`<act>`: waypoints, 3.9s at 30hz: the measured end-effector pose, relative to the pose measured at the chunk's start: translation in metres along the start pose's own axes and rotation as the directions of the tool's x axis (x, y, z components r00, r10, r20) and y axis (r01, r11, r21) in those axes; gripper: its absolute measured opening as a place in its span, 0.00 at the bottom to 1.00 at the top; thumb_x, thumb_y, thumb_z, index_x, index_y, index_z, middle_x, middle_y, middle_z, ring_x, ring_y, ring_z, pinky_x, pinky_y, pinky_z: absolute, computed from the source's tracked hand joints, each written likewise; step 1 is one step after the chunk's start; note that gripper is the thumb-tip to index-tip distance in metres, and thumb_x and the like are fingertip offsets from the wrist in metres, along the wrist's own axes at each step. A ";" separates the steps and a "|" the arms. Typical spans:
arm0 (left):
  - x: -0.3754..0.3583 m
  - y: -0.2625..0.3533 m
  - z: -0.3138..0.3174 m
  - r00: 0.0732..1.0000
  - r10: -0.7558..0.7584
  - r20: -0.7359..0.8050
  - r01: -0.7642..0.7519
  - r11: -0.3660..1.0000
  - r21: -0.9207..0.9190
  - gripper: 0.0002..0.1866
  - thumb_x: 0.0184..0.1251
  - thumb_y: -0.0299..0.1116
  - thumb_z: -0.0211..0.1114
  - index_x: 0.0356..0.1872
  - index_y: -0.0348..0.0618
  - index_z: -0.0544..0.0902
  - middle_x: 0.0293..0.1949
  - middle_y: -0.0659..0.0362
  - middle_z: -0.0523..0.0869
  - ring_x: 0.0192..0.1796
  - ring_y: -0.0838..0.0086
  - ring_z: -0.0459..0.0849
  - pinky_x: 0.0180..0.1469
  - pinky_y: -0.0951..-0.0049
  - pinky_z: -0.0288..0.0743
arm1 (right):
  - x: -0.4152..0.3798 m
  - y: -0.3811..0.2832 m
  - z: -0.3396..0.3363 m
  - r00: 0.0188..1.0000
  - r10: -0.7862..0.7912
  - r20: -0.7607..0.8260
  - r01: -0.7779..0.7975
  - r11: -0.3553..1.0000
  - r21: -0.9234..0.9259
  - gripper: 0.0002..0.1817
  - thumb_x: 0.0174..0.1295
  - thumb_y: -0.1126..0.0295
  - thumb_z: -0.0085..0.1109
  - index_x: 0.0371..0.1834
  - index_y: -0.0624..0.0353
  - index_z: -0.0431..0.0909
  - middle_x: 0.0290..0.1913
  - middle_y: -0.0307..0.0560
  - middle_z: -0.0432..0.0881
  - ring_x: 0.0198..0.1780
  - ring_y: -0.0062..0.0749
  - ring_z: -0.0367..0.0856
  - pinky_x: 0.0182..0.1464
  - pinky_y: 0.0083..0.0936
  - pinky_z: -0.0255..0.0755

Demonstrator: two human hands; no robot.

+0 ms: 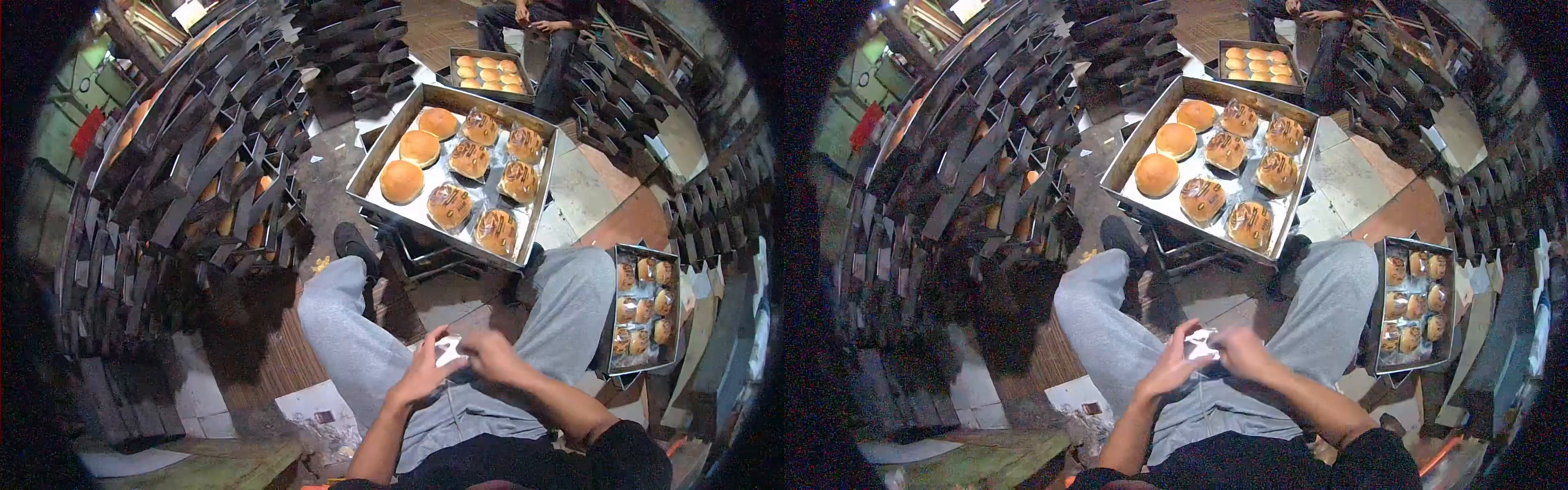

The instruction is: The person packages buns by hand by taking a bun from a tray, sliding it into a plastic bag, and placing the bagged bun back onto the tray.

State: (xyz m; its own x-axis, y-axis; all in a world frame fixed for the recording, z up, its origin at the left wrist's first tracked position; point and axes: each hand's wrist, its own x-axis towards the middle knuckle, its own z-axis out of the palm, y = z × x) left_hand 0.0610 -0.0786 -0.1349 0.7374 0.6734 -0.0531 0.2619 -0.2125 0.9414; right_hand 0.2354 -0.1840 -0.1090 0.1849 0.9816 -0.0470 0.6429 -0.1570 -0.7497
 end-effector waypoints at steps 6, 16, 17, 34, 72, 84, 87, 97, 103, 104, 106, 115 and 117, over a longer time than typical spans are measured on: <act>0.066 0.047 -0.058 0.965 0.100 0.243 -0.220 0.815 0.537 0.20 0.62 0.33 0.76 0.56 0.50 0.85 0.46 0.61 0.91 0.58 0.63 0.85 0.76 0.47 0.55 | 0.037 -0.055 -0.109 0.999 0.001 0.038 -0.006 0.993 0.120 0.12 0.61 0.66 0.70 0.44 0.61 0.87 0.47 0.58 0.87 0.49 0.56 0.87 0.54 0.43 0.79; 0.063 0.155 -0.092 0.856 0.396 0.332 -0.516 0.643 0.566 0.40 0.58 0.38 0.73 0.75 0.48 0.73 0.73 0.50 0.77 0.81 0.57 0.64 0.80 0.43 0.44 | 0.075 -0.078 -0.059 0.931 -0.365 -0.003 0.365 0.931 -0.021 0.47 0.57 0.71 0.67 0.82 0.66 0.57 0.83 0.75 0.50 0.85 0.67 0.48 0.84 0.51 0.50; 0.062 0.139 -0.087 0.889 0.454 0.059 -0.420 0.757 0.500 0.40 0.62 0.40 0.72 0.76 0.43 0.69 0.75 0.46 0.71 0.81 0.54 0.63 0.81 0.45 0.45 | 0.082 -0.084 -0.056 0.936 -0.347 -0.062 0.352 0.928 0.120 0.52 0.55 0.73 0.65 0.84 0.66 0.50 0.85 0.74 0.43 0.86 0.66 0.42 0.85 0.51 0.45; 0.134 0.012 -0.153 0.918 -0.318 -0.235 -0.161 0.243 -0.957 0.24 0.87 0.40 0.47 0.75 0.41 0.67 0.69 0.46 0.80 0.59 0.66 0.89 0.39 0.80 0.86 | 0.415 0.018 -0.078 0.903 -0.264 0.338 0.424 0.666 -0.614 0.21 0.65 0.61 0.62 0.62 0.44 0.84 0.62 0.51 0.81 0.65 0.55 0.80 0.61 0.48 0.80; 0.098 0.051 -0.063 0.847 -0.443 -0.293 -0.273 0.111 -0.956 0.34 0.81 0.63 0.47 0.69 0.43 0.70 0.65 0.34 0.78 0.64 0.42 0.82 0.63 0.42 0.80 | 0.106 -0.097 -0.038 0.855 -0.502 -0.129 0.507 0.862 0.003 0.29 0.65 0.73 0.69 0.72 0.59 0.76 0.69 0.63 0.77 0.71 0.60 0.76 0.72 0.45 0.73; 0.103 0.015 -0.055 0.794 -0.454 -0.403 -0.367 0.169 -0.915 0.29 0.85 0.53 0.50 0.70 0.39 0.75 0.64 0.53 0.82 0.65 0.64 0.81 0.69 0.63 0.73 | 0.127 -0.098 -0.009 0.933 -0.358 0.037 0.354 0.932 0.077 0.29 0.72 0.71 0.60 0.77 0.56 0.70 0.81 0.69 0.59 0.82 0.71 0.56 0.81 0.50 0.56; 0.105 0.032 -0.037 0.792 -0.435 -0.429 -0.247 0.413 -0.876 0.31 0.86 0.53 0.49 0.73 0.38 0.72 0.67 0.52 0.80 0.67 0.63 0.80 0.71 0.63 0.71 | 0.137 -0.092 -0.007 0.955 -0.297 -0.012 0.298 0.954 0.031 0.31 0.71 0.74 0.59 0.78 0.56 0.69 0.83 0.70 0.56 0.83 0.72 0.52 0.82 0.50 0.53; 0.106 0.027 -0.062 0.912 -0.353 -0.208 -0.214 0.022 -0.977 0.30 0.81 0.57 0.53 0.69 0.43 0.75 0.55 0.50 0.88 0.51 0.53 0.91 0.44 0.51 0.90 | 0.104 -0.097 -0.033 0.858 -0.258 0.444 -0.019 0.848 0.530 0.08 0.75 0.68 0.63 0.41 0.62 0.82 0.36 0.36 0.84 0.41 0.22 0.81 0.45 0.27 0.77; 0.064 0.066 -0.112 0.891 -0.358 -0.280 -0.222 0.193 -0.956 0.35 0.82 0.63 0.47 0.71 0.43 0.73 0.62 0.48 0.84 0.59 0.55 0.87 0.57 0.51 0.84 | 0.106 -0.117 -0.042 0.983 -0.096 -0.159 0.161 0.867 0.472 0.14 0.66 0.75 0.70 0.54 0.61 0.85 0.52 0.49 0.84 0.45 0.30 0.88 0.43 0.25 0.83; 0.044 0.073 -0.103 0.890 -0.343 -0.300 -0.194 0.309 -0.931 0.35 0.83 0.63 0.46 0.73 0.44 0.71 0.63 0.50 0.84 0.62 0.56 0.85 0.61 0.50 0.82 | 0.109 -0.117 -0.042 0.984 -0.118 -0.133 0.172 0.812 0.558 0.14 0.63 0.77 0.71 0.52 0.61 0.87 0.55 0.49 0.83 0.45 0.32 0.88 0.45 0.26 0.83; 0.003 0.082 -0.088 0.872 -0.402 -0.279 -0.048 0.497 -0.866 0.39 0.83 0.68 0.39 0.72 0.44 0.74 0.65 0.54 0.83 0.62 0.61 0.85 0.61 0.56 0.80 | 0.117 -0.103 -0.023 0.910 -0.352 -0.218 0.413 0.806 0.424 0.10 0.65 0.77 0.70 0.48 0.62 0.88 0.51 0.48 0.84 0.45 0.29 0.87 0.42 0.24 0.83; -0.002 0.084 -0.157 0.756 0.224 -0.615 -0.057 0.958 0.280 0.12 0.72 0.26 0.70 0.54 0.41 0.87 0.48 0.56 0.85 0.40 0.72 0.81 0.42 0.73 0.76 | 0.145 -0.130 0.002 0.865 -0.356 -0.354 0.486 0.768 0.417 0.05 0.64 0.79 0.69 0.42 0.64 0.87 0.35 0.47 0.86 0.33 0.30 0.85 0.35 0.24 0.77; 0.001 0.078 -0.167 0.772 0.229 -0.593 -0.150 0.972 0.180 0.12 0.72 0.27 0.71 0.54 0.40 0.87 0.48 0.56 0.84 0.42 0.73 0.82 0.43 0.73 0.76 | 0.137 -0.150 -0.018 0.853 -0.393 -0.343 0.504 0.792 0.345 0.06 0.64 0.78 0.70 0.43 0.63 0.89 0.36 0.47 0.87 0.34 0.31 0.87 0.37 0.26 0.79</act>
State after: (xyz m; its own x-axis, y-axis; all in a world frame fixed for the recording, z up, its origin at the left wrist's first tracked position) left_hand -0.0223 0.0235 -0.0054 0.2601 0.8912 0.3718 0.2565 -0.4349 0.8632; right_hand 0.1781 -0.0283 0.0089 0.1600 0.8620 0.4810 0.3463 0.4072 -0.8451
